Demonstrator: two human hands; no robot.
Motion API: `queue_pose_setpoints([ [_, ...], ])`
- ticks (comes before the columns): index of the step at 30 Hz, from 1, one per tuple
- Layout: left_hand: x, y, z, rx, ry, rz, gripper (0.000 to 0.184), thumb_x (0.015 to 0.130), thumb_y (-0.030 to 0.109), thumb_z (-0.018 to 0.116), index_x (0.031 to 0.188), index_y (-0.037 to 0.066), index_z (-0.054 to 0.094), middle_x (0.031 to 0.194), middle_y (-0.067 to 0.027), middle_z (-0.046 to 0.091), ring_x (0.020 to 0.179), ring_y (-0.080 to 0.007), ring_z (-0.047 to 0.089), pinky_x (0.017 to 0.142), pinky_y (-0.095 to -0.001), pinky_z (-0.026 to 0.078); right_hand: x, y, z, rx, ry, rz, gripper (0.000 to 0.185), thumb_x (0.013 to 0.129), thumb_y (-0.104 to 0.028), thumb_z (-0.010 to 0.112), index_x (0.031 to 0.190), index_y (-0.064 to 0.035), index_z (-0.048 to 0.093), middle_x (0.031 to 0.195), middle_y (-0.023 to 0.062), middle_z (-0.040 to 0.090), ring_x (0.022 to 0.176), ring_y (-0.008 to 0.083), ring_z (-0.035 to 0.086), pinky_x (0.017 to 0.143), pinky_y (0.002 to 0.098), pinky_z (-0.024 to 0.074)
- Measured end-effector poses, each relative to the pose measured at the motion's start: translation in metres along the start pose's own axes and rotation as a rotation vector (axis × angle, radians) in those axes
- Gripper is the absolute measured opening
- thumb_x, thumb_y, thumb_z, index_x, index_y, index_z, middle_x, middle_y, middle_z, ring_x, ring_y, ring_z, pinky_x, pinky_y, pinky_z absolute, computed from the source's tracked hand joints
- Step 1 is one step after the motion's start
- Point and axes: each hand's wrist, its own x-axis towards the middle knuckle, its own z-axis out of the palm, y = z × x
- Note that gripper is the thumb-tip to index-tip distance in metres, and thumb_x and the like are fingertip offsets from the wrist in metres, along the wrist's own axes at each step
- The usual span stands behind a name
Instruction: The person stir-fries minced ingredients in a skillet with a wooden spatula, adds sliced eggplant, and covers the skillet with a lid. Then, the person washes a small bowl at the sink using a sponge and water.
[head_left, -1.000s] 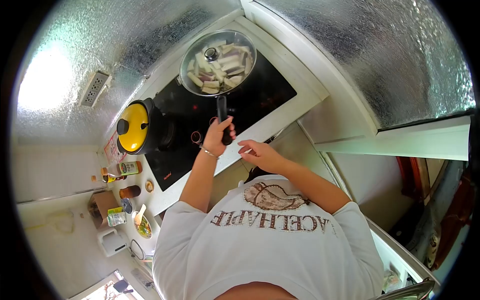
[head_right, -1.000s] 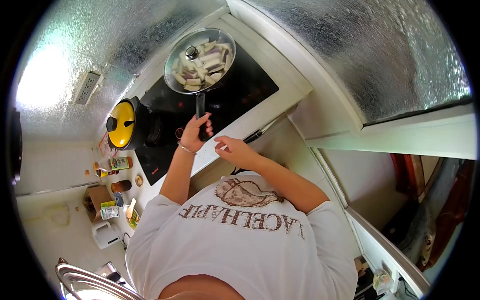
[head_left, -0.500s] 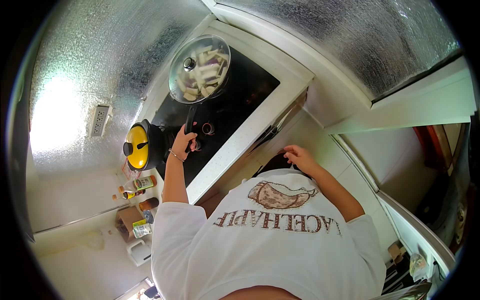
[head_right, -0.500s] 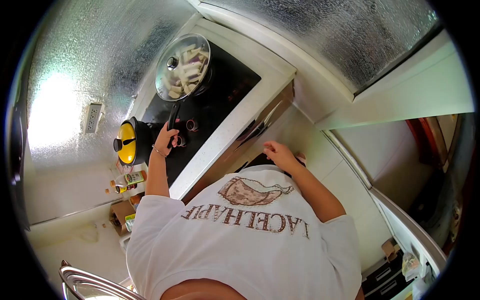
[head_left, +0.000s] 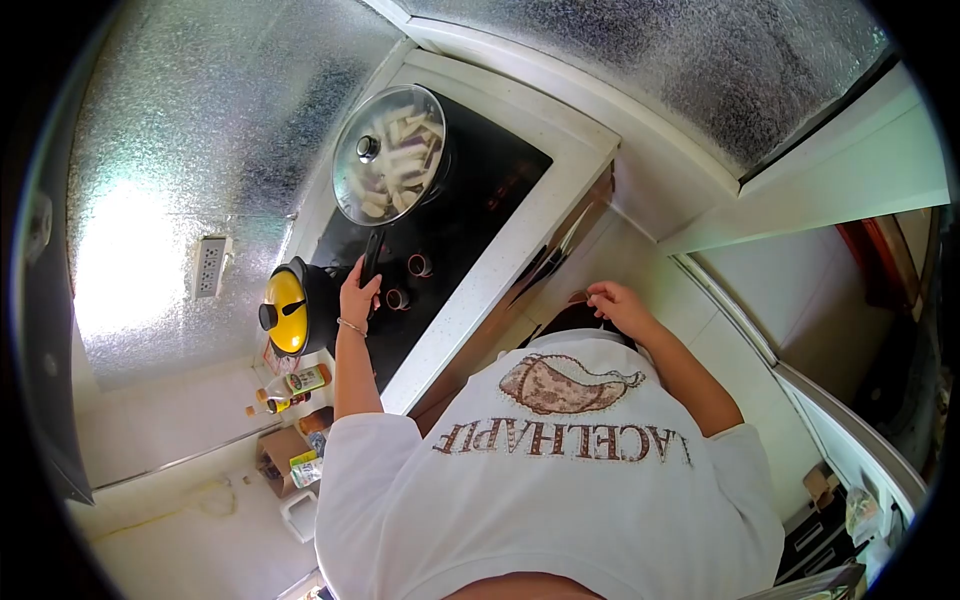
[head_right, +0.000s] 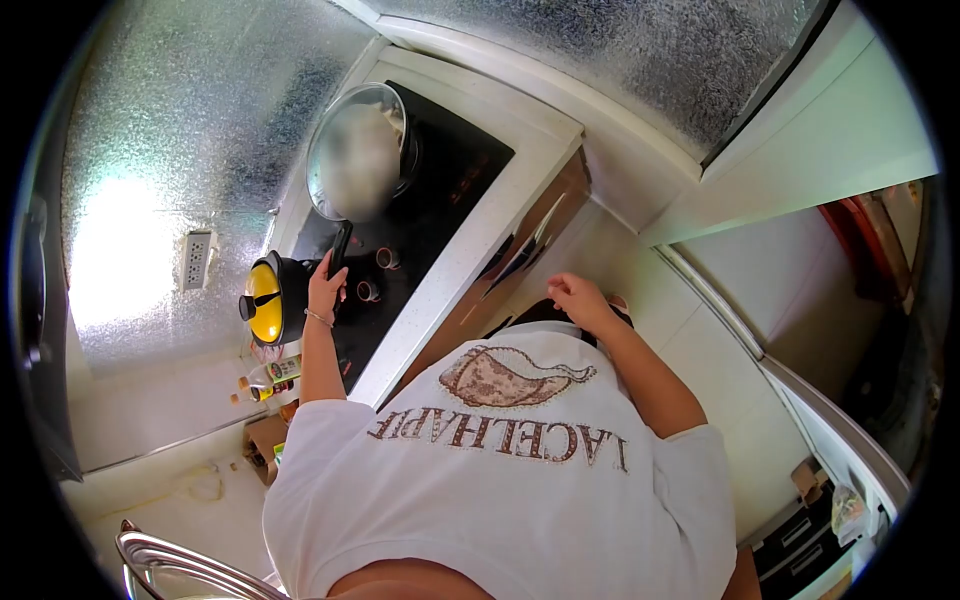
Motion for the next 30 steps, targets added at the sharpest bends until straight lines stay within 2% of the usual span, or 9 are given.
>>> queue_pose_setpoints([
  [11,0.004,-0.001,-0.002,0.057,0.013,0.088,0.050,0.078,0.004,0.063,0.127,0.004,0.048,0.066,0.0017,0.053,0.047,-0.0046,0.045,0.041,-0.0187,0.037,-0.003,-0.002,-0.007,-0.032,-0.022,-0.020,0.029,0.086,-0.016,0.055,0.108,0.0021,0.056,0.089,0.0080,0.063,0.068,0.0129,0.058,0.062,0.0265,0.0473],
  [14,0.008,-0.013,-0.008,0.176,0.008,0.095,0.056,0.077,0.009,0.066,0.128,0.004,0.045,0.079,-0.0042,0.058,0.058,-0.0105,0.053,0.053,-0.0234,0.045,-0.007,-0.003,-0.011,-0.039,-0.028,-0.025,0.029,0.086,-0.016,0.054,0.109,0.0021,0.055,0.089,0.0083,0.064,0.069,0.0131,0.059,0.062,0.0266,0.0475],
  [16,-0.010,-0.001,0.000,0.709,0.354,0.486,0.064,0.074,0.015,0.070,0.131,0.005,0.041,0.101,-0.0136,0.058,0.083,-0.0230,0.058,0.076,-0.0330,0.048,-0.010,-0.005,-0.013,-0.069,-0.045,-0.038,0.029,0.086,-0.016,0.054,0.109,0.0021,0.055,0.088,0.0084,0.064,0.070,0.0133,0.059,0.063,0.0266,0.0476],
  [17,-0.031,0.021,0.011,0.795,0.424,0.527,0.066,0.072,0.016,0.069,0.131,0.006,0.041,0.118,-0.0194,0.051,0.107,-0.0330,0.050,0.093,-0.0404,0.039,-0.011,-0.003,-0.013,-0.081,-0.044,-0.041,0.029,0.086,-0.016,0.054,0.109,0.0019,0.055,0.088,0.0084,0.064,0.069,0.0133,0.059,0.063,0.0265,0.0478],
  [22,-0.135,0.022,0.048,0.712,0.593,0.730,0.059,0.071,0.006,0.063,0.127,0.005,0.043,0.121,-0.0165,0.050,0.110,-0.0350,0.048,0.095,-0.0410,0.038,0.002,-0.013,0.003,-0.248,-0.271,-0.100,0.026,0.085,-0.012,0.057,0.108,0.0002,0.056,0.086,0.0075,0.064,0.071,0.0126,0.060,0.066,0.0264,0.0490],
  [26,-0.261,-0.060,0.100,0.667,0.271,0.356,0.056,0.076,0.015,0.061,0.127,0.004,0.041,0.122,-0.0169,0.051,0.109,-0.0339,0.050,0.096,-0.0410,0.038,0.019,-0.035,0.052,-0.367,-0.631,-0.167,0.028,0.086,-0.014,0.058,0.109,0.0000,0.055,0.087,0.0075,0.063,0.076,0.0146,0.060,0.070,0.0269,0.0487],
  [28,-0.322,-0.072,0.117,0.542,-0.203,-0.283,0.052,0.082,0.024,0.056,0.128,0.004,0.042,0.124,-0.0171,0.050,0.110,-0.0335,0.051,0.097,-0.0403,0.038,0.022,-0.036,0.087,-0.507,-0.801,-0.163,0.029,0.088,-0.015,0.055,0.114,-0.0032,0.053,0.095,0.0057,0.062,0.078,0.0107,0.058,0.068,0.0225,0.0446],
  [29,-0.349,-0.108,0.127,0.489,-0.132,-0.346,0.052,0.082,0.024,0.056,0.128,0.004,0.042,0.124,-0.0171,0.050,0.110,-0.0335,0.051,0.097,-0.0403,0.038,0.017,-0.035,0.105,-0.551,-0.899,-0.165,0.029,0.088,-0.015,0.055,0.114,-0.0032,0.053,0.095,0.0057,0.062,0.078,0.0107,0.058,0.068,0.0225,0.0446],
  [30,-0.370,-0.167,0.144,0.545,-0.431,-0.397,0.051,0.085,0.031,0.051,0.128,0.005,0.042,0.120,-0.0194,0.052,0.107,-0.0350,0.052,0.094,-0.0410,0.040,0.013,-0.034,0.120,-0.567,-0.945,-0.130,0.029,0.088,-0.016,0.055,0.114,-0.0029,0.052,0.095,0.0057,0.062,0.078,0.0105,0.057,0.069,0.0226,0.0445],
])
